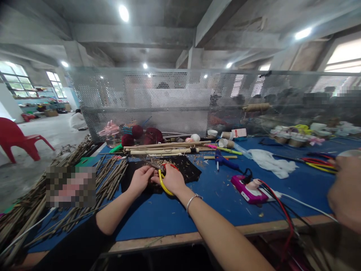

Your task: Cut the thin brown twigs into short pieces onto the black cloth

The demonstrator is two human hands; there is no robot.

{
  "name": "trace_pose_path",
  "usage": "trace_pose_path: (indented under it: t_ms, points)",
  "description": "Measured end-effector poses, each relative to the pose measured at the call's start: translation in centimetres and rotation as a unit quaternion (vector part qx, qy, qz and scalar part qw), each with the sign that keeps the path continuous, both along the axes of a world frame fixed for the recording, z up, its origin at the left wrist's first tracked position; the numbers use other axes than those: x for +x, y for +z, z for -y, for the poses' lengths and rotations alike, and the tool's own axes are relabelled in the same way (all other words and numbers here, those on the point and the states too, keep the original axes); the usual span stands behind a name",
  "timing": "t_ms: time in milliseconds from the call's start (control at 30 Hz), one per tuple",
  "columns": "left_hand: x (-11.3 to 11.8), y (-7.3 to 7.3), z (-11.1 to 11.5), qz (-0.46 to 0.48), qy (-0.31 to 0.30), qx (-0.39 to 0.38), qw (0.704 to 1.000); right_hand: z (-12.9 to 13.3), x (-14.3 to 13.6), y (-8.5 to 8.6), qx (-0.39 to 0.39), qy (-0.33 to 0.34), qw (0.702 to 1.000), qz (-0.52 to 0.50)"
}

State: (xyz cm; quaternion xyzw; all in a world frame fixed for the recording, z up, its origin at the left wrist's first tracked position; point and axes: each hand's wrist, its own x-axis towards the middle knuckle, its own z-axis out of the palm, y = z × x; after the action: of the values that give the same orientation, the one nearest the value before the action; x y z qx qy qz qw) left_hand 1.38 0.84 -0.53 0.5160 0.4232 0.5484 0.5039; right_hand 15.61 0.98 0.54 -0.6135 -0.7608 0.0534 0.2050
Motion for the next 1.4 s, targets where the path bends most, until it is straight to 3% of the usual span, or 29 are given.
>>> trace_pose_path:
  t_ms: [200, 433, 1000, 1200, 1400]
  points:
    - [-0.05, -0.03, -0.1, 0.015, 0.006, 0.006, 1.0, -0.16, 0.06, 0.1, 0.014, 0.006, 1.0, -0.01]
    - [0.02, -0.06, 0.03, -0.044, 0.005, 0.027, 0.999, 0.0, 0.27, 0.28, 0.012, 0.018, 1.0, -0.023]
    - [-0.14, 0.31, -0.07, -0.051, 0.052, -0.027, 0.997, -0.21, 0.1, 0.19, -0.032, -0.021, 0.999, 0.004]
    - [-0.25, 0.62, -0.01, -0.009, 0.07, -0.047, 0.996, -0.22, 0.04, 0.22, -0.035, -0.026, 0.999, 0.025]
    - [-0.09, 0.18, -0.19, 0.034, 0.037, -0.027, 0.998, -0.11, 0.05, -0.04, -0.006, -0.018, 1.0, 0.024]
